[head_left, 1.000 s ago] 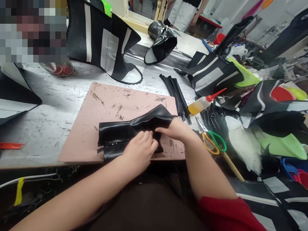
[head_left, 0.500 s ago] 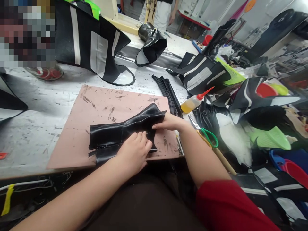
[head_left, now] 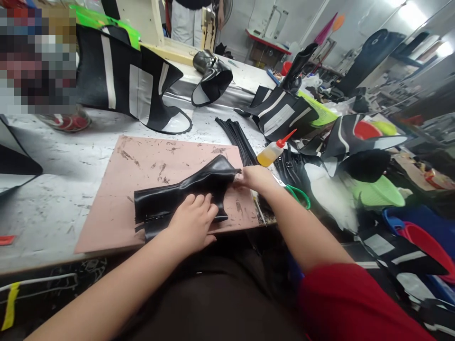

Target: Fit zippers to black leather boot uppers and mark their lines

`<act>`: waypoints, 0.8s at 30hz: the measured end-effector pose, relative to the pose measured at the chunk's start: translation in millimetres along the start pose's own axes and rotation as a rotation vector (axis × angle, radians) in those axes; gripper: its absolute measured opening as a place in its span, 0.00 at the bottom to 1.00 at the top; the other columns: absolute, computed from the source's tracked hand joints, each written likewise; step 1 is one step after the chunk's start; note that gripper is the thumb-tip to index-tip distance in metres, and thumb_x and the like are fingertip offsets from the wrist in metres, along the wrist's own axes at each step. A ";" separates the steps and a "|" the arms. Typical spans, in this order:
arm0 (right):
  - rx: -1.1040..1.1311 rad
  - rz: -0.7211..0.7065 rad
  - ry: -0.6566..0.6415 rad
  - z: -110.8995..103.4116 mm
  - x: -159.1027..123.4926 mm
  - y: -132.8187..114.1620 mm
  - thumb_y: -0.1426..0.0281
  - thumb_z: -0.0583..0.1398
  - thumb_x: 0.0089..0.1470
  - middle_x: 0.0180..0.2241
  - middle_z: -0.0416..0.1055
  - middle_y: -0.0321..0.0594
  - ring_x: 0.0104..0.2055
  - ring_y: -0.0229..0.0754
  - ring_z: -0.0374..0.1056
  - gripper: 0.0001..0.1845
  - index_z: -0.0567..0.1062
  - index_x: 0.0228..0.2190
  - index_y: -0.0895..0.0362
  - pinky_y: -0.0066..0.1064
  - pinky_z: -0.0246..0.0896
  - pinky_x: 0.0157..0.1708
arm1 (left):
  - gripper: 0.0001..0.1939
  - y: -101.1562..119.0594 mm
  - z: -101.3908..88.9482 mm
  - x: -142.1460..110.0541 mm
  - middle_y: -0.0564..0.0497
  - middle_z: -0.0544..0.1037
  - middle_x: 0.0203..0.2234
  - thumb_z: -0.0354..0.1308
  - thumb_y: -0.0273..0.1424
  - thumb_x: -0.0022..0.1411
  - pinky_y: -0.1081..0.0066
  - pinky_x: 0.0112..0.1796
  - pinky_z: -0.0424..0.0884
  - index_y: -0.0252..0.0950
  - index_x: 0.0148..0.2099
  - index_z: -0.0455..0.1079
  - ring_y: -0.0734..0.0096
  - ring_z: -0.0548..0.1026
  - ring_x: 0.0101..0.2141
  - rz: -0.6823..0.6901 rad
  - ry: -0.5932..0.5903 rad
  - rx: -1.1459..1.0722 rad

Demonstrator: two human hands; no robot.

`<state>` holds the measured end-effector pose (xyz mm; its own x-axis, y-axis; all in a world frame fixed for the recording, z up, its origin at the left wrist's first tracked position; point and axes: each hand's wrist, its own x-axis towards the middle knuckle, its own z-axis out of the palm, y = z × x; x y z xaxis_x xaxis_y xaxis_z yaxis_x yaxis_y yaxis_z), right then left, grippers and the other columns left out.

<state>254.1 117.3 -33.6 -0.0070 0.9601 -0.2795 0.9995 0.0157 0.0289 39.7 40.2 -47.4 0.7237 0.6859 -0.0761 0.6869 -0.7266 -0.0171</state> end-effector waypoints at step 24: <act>1.633 -0.396 0.480 17.5 -108.3 -85.0 0.59 0.56 0.53 0.13 0.54 0.26 0.14 0.29 0.49 0.15 0.61 0.21 0.55 0.22 0.43 0.13 | 0.18 -2.2 44.5 -100.2 0.46 0.72 0.48 0.46 0.32 0.62 0.63 0.45 0.62 0.30 0.51 0.65 0.62 0.67 0.47 -0.063 0.387 0.046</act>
<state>170.5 7.0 -22.5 0.0563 0.9632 0.2629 -0.0639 0.2663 -0.9618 -37.3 -28.7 -84.1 0.6582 0.6872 0.3074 0.7333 -0.6777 -0.0551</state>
